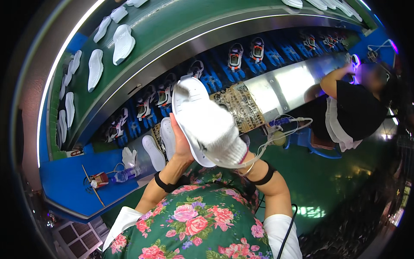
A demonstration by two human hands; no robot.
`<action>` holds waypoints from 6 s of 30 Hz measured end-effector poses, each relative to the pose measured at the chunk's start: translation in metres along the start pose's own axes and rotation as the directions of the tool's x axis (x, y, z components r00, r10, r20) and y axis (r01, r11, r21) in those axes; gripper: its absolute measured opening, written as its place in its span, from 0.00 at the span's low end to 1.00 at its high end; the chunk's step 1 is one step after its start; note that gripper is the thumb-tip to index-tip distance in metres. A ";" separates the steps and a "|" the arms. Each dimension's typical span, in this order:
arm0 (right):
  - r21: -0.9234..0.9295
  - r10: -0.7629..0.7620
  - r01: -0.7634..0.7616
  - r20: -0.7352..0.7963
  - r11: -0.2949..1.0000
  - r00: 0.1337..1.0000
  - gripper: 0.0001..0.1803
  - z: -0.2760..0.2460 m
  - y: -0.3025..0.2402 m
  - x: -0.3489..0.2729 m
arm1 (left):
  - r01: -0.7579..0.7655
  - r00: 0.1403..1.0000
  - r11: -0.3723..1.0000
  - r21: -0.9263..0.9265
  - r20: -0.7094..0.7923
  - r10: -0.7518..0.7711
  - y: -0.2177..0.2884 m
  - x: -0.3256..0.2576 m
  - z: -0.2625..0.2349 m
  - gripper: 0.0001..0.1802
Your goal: Apply adhesive or finishing liquid to the bottom of shoe soles using a brush.
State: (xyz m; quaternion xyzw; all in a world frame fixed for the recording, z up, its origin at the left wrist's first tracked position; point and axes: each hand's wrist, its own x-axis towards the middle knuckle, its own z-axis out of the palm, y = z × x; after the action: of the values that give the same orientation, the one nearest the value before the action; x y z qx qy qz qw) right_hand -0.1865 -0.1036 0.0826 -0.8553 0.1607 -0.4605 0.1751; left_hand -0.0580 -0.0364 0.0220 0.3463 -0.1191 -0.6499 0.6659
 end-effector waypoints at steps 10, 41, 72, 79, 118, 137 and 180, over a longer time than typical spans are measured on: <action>0.072 0.008 -0.005 -0.052 0.997 0.999 0.15 0.010 0.016 0.014 | 0.009 0.999 0.999 -0.041 0.037 -0.007 0.021 0.009 -0.010 0.51; 0.256 -0.041 0.028 0.047 0.966 0.998 0.14 0.008 -0.002 -0.028 | -0.047 0.965 0.995 -0.093 0.253 0.070 0.036 0.021 -0.045 0.58; 0.362 -0.153 0.047 0.270 0.931 0.951 0.16 0.013 -0.017 -0.056 | 0.360 0.812 0.929 0.087 0.462 -0.358 0.062 0.029 -0.064 0.61; 0.511 0.006 -0.139 0.253 0.848 0.967 0.12 0.010 -0.010 -0.048 | 0.467 0.756 0.870 0.161 0.438 -0.487 0.063 0.035 -0.077 0.59; 0.202 0.139 -0.125 -0.057 0.971 0.989 0.21 -0.027 0.019 -0.001 | 0.393 0.910 0.673 -0.627 0.371 -0.186 -0.009 -0.009 -0.029 0.46; 0.308 0.168 -0.135 -0.082 0.942 0.982 0.12 -0.014 0.008 -0.009 | 0.143 0.965 0.950 -0.279 0.253 -0.071 -0.002 0.016 -0.020 0.49; 0.448 0.361 -0.382 0.135 0.808 0.923 0.09 -0.018 0.029 -0.044 | 0.280 0.855 0.944 -0.176 0.492 -0.162 0.044 0.062 -0.024 0.58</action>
State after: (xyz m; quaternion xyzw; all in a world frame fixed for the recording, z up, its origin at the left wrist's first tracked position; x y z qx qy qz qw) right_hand -0.2275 -0.1131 0.0466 -0.7496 0.2057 -0.4235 0.4652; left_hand -0.0010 -0.0919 0.0138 0.1058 -0.1563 -0.7967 0.5742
